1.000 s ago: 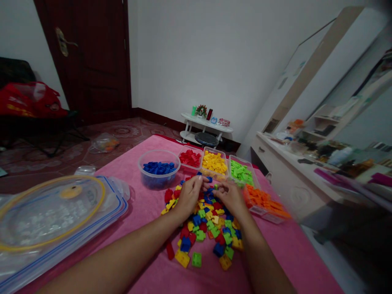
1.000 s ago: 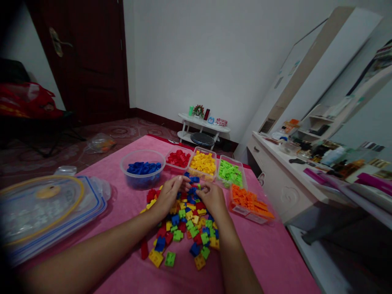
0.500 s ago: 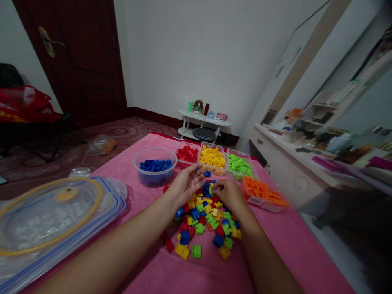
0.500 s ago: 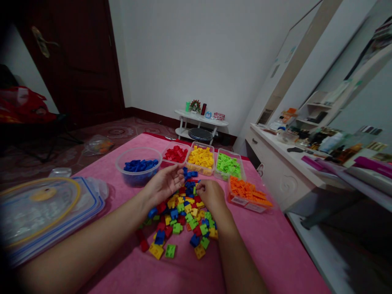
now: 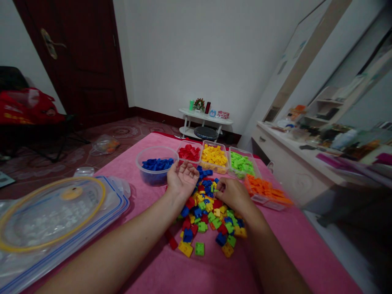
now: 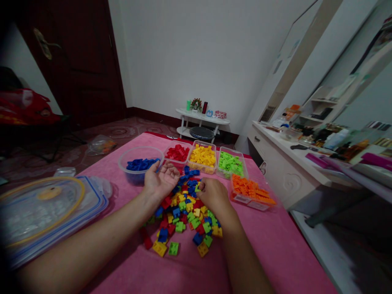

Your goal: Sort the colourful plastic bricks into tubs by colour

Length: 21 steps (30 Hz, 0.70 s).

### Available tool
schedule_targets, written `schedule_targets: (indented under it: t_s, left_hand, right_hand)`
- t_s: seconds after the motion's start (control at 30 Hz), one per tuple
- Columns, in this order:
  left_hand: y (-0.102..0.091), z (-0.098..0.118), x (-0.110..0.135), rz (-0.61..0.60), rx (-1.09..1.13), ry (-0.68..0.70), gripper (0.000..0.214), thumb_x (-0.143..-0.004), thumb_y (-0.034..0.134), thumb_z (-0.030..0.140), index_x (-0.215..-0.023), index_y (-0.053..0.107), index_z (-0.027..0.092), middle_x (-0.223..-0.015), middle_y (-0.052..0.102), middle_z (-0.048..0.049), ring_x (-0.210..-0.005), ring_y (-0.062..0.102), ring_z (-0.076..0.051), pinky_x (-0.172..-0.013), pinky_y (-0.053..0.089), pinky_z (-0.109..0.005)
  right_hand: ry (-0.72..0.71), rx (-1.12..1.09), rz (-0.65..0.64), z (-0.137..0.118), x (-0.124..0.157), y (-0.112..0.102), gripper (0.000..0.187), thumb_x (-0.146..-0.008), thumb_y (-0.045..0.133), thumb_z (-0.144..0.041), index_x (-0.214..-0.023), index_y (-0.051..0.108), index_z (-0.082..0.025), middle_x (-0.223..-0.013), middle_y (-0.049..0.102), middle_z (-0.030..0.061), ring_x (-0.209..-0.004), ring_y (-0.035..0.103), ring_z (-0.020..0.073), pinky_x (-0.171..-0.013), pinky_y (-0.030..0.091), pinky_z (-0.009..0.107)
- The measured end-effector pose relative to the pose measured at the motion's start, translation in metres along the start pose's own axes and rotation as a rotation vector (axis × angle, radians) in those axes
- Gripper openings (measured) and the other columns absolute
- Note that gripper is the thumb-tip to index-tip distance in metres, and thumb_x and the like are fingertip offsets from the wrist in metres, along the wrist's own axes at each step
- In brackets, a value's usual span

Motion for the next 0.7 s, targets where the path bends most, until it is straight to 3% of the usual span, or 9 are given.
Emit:
schedule_targets:
  t_s: [0.07, 0.17, 0.23, 0.3, 0.4, 0.47, 0.57, 0.7]
  left_hand:
    - [0.002, 0.001, 0.000, -0.019, -0.003, 0.008, 0.018, -0.084, 0.048, 0.027, -0.077, 0.053, 0.012, -0.065, 0.052, -0.0017, -0.054, 0.050, -0.010, -0.053, 0.047, -0.024]
    - [0.004, 0.004, 0.001, -0.040, -0.009, 0.022, 0.018, -0.084, 0.048, 0.028, -0.076, 0.053, 0.012, -0.064, 0.052, -0.0015, -0.054, 0.049, -0.010, -0.054, 0.047, -0.024]
    - [0.005, 0.004, 0.002, -0.043, -0.009, 0.018, 0.019, -0.085, 0.047, 0.028, -0.077, 0.053, 0.012, -0.064, 0.052, -0.0015, -0.055, 0.049, -0.010, -0.054, 0.047, -0.024]
    - [0.008, 0.004, 0.004, -0.045, 0.005, 0.004, 0.019, -0.085, 0.046, 0.029, -0.077, 0.053, 0.012, -0.064, 0.052, -0.0016, -0.055, 0.050, -0.011, -0.054, 0.047, -0.024]
    - [0.013, 0.007, 0.007, -0.049, 0.017, 0.001, 0.020, -0.086, 0.045, 0.029, -0.078, 0.053, 0.012, -0.063, 0.052, -0.0012, -0.055, 0.051, -0.011, -0.054, 0.047, -0.024]
    - [0.018, 0.010, 0.008, -0.050, -0.037, 0.003, 0.019, -0.086, 0.044, 0.026, -0.077, 0.053, 0.013, -0.061, 0.052, -0.0005, -0.052, 0.051, -0.010, -0.052, 0.046, -0.023]
    - [0.023, 0.015, 0.008, -0.051, -0.206, 0.014, 0.017, -0.086, 0.042, 0.017, -0.074, 0.054, 0.013, -0.058, 0.051, 0.0012, -0.047, 0.048, -0.008, -0.048, 0.043, -0.019]
    - [0.031, 0.018, 0.007, -0.083, -0.521, 0.007, 0.014, -0.083, 0.046, 0.015, -0.075, 0.057, 0.013, -0.058, 0.054, 0.0014, -0.043, 0.047, -0.006, -0.046, 0.042, -0.018]
  right_hand:
    - [-0.110, -0.197, -0.106, -0.029, 0.013, -0.001, 0.008, -0.066, 0.067, -0.021, -0.073, 0.065, -0.018, -0.067, 0.061, -0.0016, -0.062, 0.054, 0.0115, -0.054, 0.033, 0.021]
    - [-0.304, -0.548, -0.401, -0.085, 0.044, 0.010, 0.017, -0.071, 0.064, -0.020, -0.088, 0.067, -0.018, -0.063, 0.058, -0.0039, -0.058, 0.053, 0.0095, -0.051, 0.035, 0.018]
    - [-0.389, -0.624, -0.528, -0.110, 0.060, 0.019, 0.021, -0.073, 0.063, -0.020, -0.093, 0.069, -0.019, -0.063, 0.059, -0.0042, -0.056, 0.052, 0.0088, -0.050, 0.035, 0.017]
    - [-0.418, -0.537, -0.467, -0.115, 0.059, 0.021, 0.020, -0.073, 0.061, -0.017, -0.091, 0.070, -0.019, -0.066, 0.061, -0.0029, -0.057, 0.053, 0.0088, -0.051, 0.035, 0.018]
    - [-0.342, -0.274, -0.180, -0.092, 0.040, 0.007, 0.021, -0.071, 0.057, -0.012, -0.084, 0.071, -0.019, -0.075, 0.066, -0.0006, -0.065, 0.056, 0.0106, -0.058, 0.035, 0.020]
    - [-0.286, -0.142, -0.076, -0.077, 0.032, -0.002, 0.020, -0.070, 0.058, -0.013, -0.083, 0.071, -0.021, -0.078, 0.067, -0.0006, -0.069, 0.057, 0.0118, -0.060, 0.034, 0.022]
    - [-0.275, -0.012, -0.111, -0.070, 0.033, -0.004, 0.019, -0.069, 0.060, -0.017, -0.083, 0.070, -0.024, -0.080, 0.068, -0.0021, -0.072, 0.059, 0.0131, -0.060, 0.033, 0.023]
    - [-0.282, 0.160, -0.209, -0.079, 0.044, 0.007, 0.035, -0.070, 0.058, -0.014, -0.099, 0.070, -0.030, -0.089, 0.071, -0.0003, -0.083, 0.062, 0.0172, -0.064, 0.035, 0.025]
Point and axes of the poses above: each hand's wrist, its own x-axis away from the middle knuckle, its own y-axis out of the palm, z = x × y, the point moved 10 cm from there along -x, towards the middle knuckle
